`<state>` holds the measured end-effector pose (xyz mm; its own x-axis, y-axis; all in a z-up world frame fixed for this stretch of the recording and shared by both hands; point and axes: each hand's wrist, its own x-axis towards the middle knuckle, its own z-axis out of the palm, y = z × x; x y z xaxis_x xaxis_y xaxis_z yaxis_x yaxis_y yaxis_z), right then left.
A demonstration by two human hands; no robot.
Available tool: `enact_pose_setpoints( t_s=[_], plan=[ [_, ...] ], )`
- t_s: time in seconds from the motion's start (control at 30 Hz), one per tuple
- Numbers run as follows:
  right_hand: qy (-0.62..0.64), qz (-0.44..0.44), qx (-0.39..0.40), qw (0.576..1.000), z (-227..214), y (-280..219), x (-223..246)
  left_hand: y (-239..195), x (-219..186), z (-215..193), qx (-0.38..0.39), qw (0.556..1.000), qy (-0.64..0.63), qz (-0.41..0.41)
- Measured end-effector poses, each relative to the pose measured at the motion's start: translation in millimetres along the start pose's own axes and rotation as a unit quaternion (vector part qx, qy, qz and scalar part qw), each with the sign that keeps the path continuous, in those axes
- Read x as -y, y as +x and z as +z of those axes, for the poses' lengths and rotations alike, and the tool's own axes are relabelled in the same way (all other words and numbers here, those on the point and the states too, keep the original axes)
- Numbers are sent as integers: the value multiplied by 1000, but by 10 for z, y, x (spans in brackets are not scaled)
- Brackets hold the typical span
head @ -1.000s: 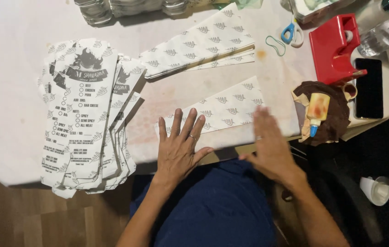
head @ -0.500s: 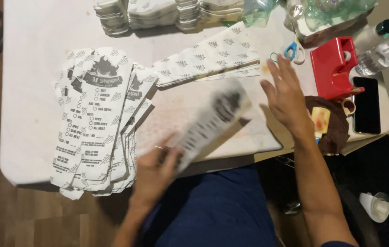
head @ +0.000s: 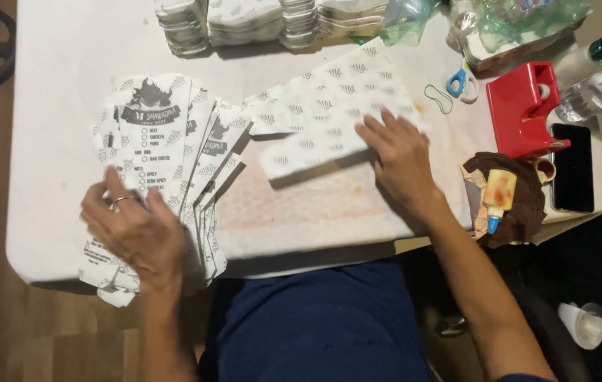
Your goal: Folding and gluing paper wraps for food packaging.
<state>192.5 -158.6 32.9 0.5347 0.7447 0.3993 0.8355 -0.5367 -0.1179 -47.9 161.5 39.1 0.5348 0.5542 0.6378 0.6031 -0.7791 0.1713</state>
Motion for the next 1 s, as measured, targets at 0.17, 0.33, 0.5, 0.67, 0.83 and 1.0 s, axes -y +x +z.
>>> enact_pose_setpoints(
  t_s=[0.17, 0.33, 0.5, 0.67, 0.83, 1.0],
  plan=[
    [44, 9, 52, 998, -232, -654, 233, -298, -801, 43, 61, 932, -307, 181],
    [9, 111, -44, 993, -625, -1146, -455, -586, -1306, 105, 158, 844, -402, 317],
    [-65, 413, 103, 903, -963, -1333, -752, -565, -1367, 114, 146, 858, -359, 337],
    [18, 516, 114, 849, -1148, -1191, -687, -582, -1333, 186, 155, 861, -323, 360],
    [80, 486, 11, 870, -1082, -1468, -763, -511, -1276, 204, 157, 855, -322, 376],
    [450, 368, -187, 792, -1037, -1348, -408, -444, -1182, 362, 259, 819, -382, 341]
  ],
)
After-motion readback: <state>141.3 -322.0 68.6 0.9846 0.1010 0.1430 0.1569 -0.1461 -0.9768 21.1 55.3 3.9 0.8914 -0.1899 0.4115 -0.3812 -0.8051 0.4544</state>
